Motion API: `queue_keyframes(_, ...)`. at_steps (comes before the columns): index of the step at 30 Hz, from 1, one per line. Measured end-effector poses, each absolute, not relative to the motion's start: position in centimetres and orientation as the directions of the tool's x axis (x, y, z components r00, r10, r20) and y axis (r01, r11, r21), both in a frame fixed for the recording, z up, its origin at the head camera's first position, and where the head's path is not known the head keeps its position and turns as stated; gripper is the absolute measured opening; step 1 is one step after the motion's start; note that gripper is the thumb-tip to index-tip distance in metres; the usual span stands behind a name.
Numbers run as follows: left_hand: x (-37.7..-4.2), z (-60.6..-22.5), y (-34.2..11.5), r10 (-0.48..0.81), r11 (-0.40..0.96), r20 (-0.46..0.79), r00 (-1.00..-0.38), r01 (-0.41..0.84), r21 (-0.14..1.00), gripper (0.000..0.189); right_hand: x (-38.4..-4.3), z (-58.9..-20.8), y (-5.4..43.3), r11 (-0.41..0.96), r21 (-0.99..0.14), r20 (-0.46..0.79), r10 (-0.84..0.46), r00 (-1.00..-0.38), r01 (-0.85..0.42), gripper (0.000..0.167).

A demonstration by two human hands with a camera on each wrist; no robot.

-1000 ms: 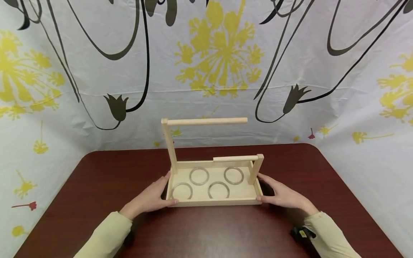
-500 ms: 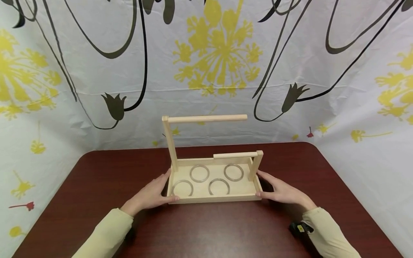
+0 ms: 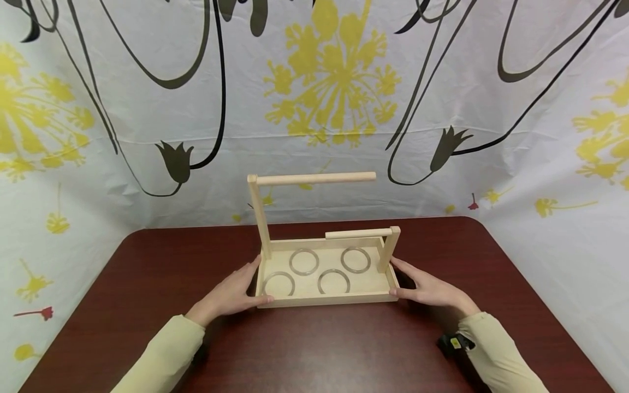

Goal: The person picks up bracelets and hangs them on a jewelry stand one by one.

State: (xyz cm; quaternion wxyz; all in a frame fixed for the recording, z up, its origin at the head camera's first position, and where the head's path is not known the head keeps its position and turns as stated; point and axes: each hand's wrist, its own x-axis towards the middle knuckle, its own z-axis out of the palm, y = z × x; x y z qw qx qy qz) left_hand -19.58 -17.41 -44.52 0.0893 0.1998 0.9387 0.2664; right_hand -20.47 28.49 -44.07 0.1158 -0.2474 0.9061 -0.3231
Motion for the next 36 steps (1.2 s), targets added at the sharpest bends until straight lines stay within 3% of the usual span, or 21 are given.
queue_keyframes(16, -19.2, -44.4, -17.2, 0.425, 0.762, -0.033, -0.905, 0.338, 0.552, 0.107, -19.9, -44.0, 28.4, 0.681, -0.610, 0.017, -0.501, -0.866, -0.406, 0.081)
queue_keyframes(30, -19.0, -44.5, -16.5, 0.446, 0.732, 0.079, -0.891, 0.415, 0.540, 0.102, -18.2, -43.0, 28.6, 0.602, -0.653, 0.200, -0.448, -0.871, -0.460, 0.050)
queue_keyframes(36, -18.9, -44.7, -16.3, 0.441, 0.733, 0.086, -0.893, 0.414, 0.539, 0.101, -18.1, -43.0, 27.1, 0.575, -0.610, 0.288, -0.480, -0.829, -0.545, 0.040)
